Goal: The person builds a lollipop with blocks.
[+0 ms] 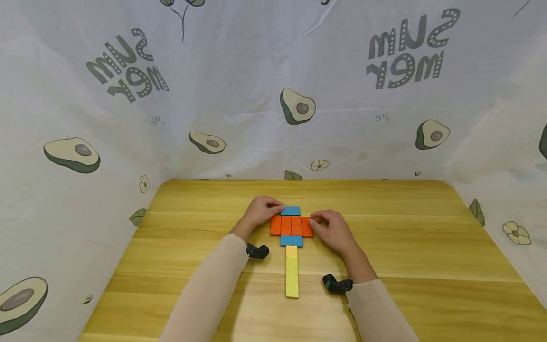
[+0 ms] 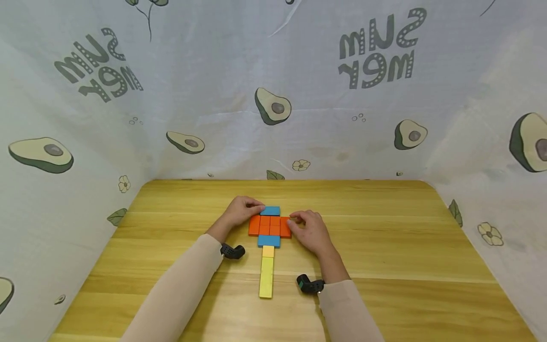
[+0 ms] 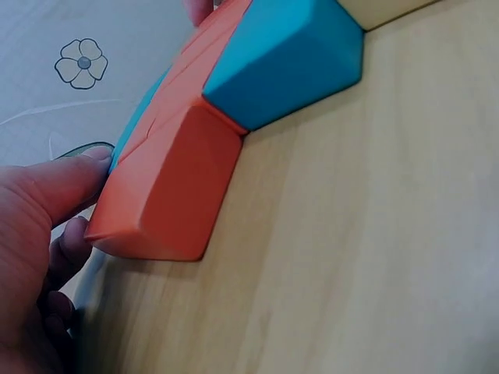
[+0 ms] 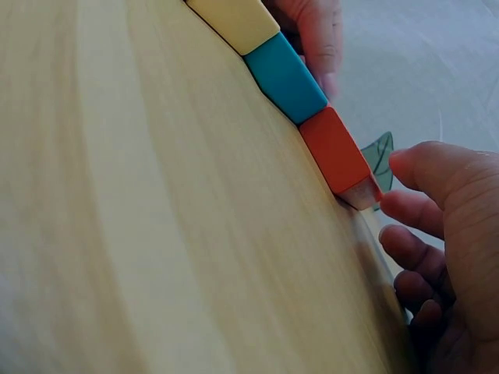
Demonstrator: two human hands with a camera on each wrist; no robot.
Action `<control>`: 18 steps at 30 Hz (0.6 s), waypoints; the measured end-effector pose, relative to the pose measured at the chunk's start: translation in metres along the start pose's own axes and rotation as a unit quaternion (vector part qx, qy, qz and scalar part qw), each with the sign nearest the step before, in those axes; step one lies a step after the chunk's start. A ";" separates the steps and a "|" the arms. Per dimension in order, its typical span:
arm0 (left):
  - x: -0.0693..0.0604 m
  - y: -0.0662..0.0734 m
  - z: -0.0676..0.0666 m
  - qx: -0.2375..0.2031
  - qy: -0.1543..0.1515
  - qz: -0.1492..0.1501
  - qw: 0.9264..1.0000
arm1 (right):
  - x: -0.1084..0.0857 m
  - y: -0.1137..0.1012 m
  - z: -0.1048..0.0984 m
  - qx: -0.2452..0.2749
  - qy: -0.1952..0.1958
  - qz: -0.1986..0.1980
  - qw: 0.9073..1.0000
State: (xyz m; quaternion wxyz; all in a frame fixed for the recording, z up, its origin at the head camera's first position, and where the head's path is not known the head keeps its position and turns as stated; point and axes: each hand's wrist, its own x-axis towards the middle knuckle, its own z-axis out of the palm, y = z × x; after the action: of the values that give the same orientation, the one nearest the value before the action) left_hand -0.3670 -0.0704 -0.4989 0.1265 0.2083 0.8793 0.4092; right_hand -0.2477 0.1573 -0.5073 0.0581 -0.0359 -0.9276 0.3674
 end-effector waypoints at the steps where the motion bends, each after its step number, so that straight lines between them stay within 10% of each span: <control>1: 0.000 0.000 0.000 0.002 0.000 0.000 1.000 | 0.000 0.000 0.000 -0.001 0.000 0.000 1.000; 18: -0.001 -0.002 -0.002 -0.003 -0.007 0.003 1.000 | 0.003 -0.001 0.000 -0.002 -0.002 -0.011 1.000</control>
State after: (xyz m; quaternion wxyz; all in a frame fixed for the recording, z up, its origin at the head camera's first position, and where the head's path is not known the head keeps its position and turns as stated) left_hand -0.3676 -0.0734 -0.4988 0.1322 0.2141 0.8764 0.4105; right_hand -0.2503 0.1568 -0.5069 0.0602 -0.0254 -0.9286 0.3653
